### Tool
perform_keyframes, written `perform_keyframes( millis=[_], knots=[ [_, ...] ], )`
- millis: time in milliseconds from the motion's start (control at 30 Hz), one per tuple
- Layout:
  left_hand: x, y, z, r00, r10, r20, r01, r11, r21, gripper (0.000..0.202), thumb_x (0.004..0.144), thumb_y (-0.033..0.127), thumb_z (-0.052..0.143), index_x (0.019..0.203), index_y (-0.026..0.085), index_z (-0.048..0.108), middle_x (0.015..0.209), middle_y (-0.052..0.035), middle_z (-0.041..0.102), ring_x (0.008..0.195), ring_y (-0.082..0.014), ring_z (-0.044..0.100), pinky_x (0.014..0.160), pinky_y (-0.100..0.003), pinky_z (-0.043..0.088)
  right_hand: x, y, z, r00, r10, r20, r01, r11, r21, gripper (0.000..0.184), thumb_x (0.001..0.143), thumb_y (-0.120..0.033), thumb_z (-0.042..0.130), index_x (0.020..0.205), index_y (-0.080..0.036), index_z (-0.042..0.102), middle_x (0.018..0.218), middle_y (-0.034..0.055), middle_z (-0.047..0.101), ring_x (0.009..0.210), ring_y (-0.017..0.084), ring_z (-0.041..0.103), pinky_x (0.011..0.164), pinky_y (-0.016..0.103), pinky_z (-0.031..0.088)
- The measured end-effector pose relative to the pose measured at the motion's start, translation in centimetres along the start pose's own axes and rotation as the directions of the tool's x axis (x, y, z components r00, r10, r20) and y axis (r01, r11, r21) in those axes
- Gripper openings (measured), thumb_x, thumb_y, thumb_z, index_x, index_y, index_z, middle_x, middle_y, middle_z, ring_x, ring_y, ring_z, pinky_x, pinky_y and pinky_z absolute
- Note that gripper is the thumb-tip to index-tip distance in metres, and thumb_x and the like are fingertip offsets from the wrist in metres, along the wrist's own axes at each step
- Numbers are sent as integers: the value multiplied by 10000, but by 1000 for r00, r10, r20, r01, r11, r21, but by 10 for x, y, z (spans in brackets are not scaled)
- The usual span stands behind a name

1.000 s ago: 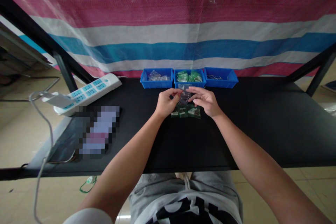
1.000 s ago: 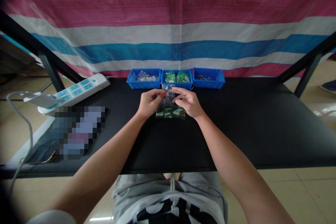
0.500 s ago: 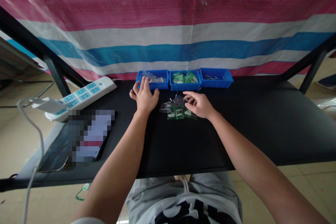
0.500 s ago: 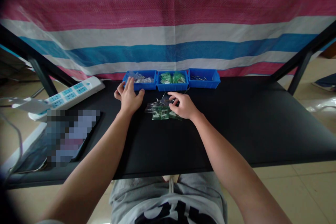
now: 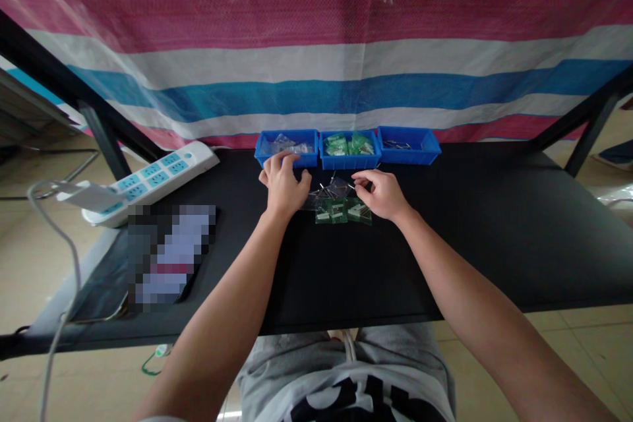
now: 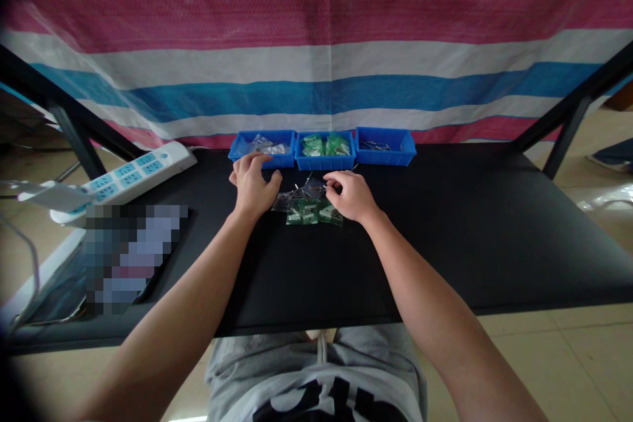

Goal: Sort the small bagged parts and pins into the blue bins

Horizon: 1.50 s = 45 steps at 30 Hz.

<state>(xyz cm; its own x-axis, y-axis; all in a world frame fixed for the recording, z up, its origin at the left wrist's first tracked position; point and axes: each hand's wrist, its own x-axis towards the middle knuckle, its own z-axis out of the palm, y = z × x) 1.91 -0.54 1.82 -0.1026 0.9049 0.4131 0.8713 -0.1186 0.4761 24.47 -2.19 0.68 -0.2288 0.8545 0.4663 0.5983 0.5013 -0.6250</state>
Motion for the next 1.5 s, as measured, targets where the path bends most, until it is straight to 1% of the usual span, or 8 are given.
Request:
perform_keyframes(
  millis=[133, 267, 433, 667, 900, 1067, 1233, 1500],
  knots=[
    [-5, 6, 3, 963, 212, 168, -201, 976, -78, 257, 846, 246, 521, 1049, 207, 674, 1138, -86, 674, 1146, -287, 544, 1007, -486, 365, 0, 3, 4, 996, -77, 44, 83, 987, -140, 208, 786, -137, 586, 933, -146, 733, 911, 88, 735, 866, 244, 647, 823, 383, 521],
    [-11, 10, 8, 889, 351, 295, -320, 936, -148, 292, 858, 257, 509, 1096, 203, 669, 1192, -82, 683, 1156, -266, 561, 998, -462, 354, -2, 4, 8, 986, -93, 138, 123, 966, -228, 245, 790, -137, 597, 997, -129, 729, 1051, 113, 725, 982, 272, 609, 921, 418, 490],
    [-16, 15, 12, 832, 408, 375, -374, 913, -162, 387, 843, 267, 510, 1197, 185, 643, 1248, -100, 666, 1195, -274, 551, 992, -463, 357, -2, 4, 9, 979, -41, 199, 92, 964, -250, 274, 826, -135, 561, 1043, -133, 727, 1046, 100, 739, 974, 267, 615, 909, 404, 495],
    [-16, 13, 20, 779, 429, 458, -386, 903, -190, 551, 790, 124, 425, 1306, 218, 595, 1410, -51, 560, 1323, -277, 437, 1059, -488, 317, -1, 4, 7, 974, -52, 219, 107, 963, -249, 268, 800, -90, 573, 1003, -142, 739, 993, 98, 747, 893, 243, 643, 860, 377, 503],
    [-13, 15, 18, 802, 398, 446, -334, 917, -219, 404, 832, 190, 484, 1190, 238, 664, 1194, -90, 692, 1188, -288, 557, 987, -503, 370, -1, 2, 6, 978, -50, 203, 82, 985, -151, 303, 730, -19, 550, 897, -175, 749, 847, 60, 748, 727, 192, 661, 715, 302, 506],
    [-12, 13, 18, 808, 399, 433, -327, 916, -233, 295, 851, 250, 557, 1116, 250, 688, 1122, -83, 716, 1139, -287, 581, 977, -486, 364, -2, 1, 6, 990, -8, 140, 21, 996, -89, 306, 754, -70, 547, 979, -156, 737, 820, 62, 741, 659, 168, 661, 673, 272, 502],
    [-15, 11, 23, 826, 438, 356, -368, 896, -248, 222, 919, 295, 510, 965, 229, 717, 1000, -62, 740, 1043, -253, 611, 948, -452, 338, -3, 2, 7, 989, 13, 146, -1, 997, -81, 304, 764, -100, 553, 1012, -141, 722, 750, 53, 727, 636, 170, 657, 655, 270, 493],
    [-18, 22, 16, 890, 407, 206, -344, 895, -283, 226, 943, 301, 498, 954, 224, 710, 1004, -47, 745, 1008, -218, 620, 964, -418, 319, -3, 2, 5, 993, 28, 119, -23, 999, -50, 361, 769, -108, 564, 1109, -148, 679, 720, 20, 701, 617, 155, 632, 644, 261, 471]
  ],
)
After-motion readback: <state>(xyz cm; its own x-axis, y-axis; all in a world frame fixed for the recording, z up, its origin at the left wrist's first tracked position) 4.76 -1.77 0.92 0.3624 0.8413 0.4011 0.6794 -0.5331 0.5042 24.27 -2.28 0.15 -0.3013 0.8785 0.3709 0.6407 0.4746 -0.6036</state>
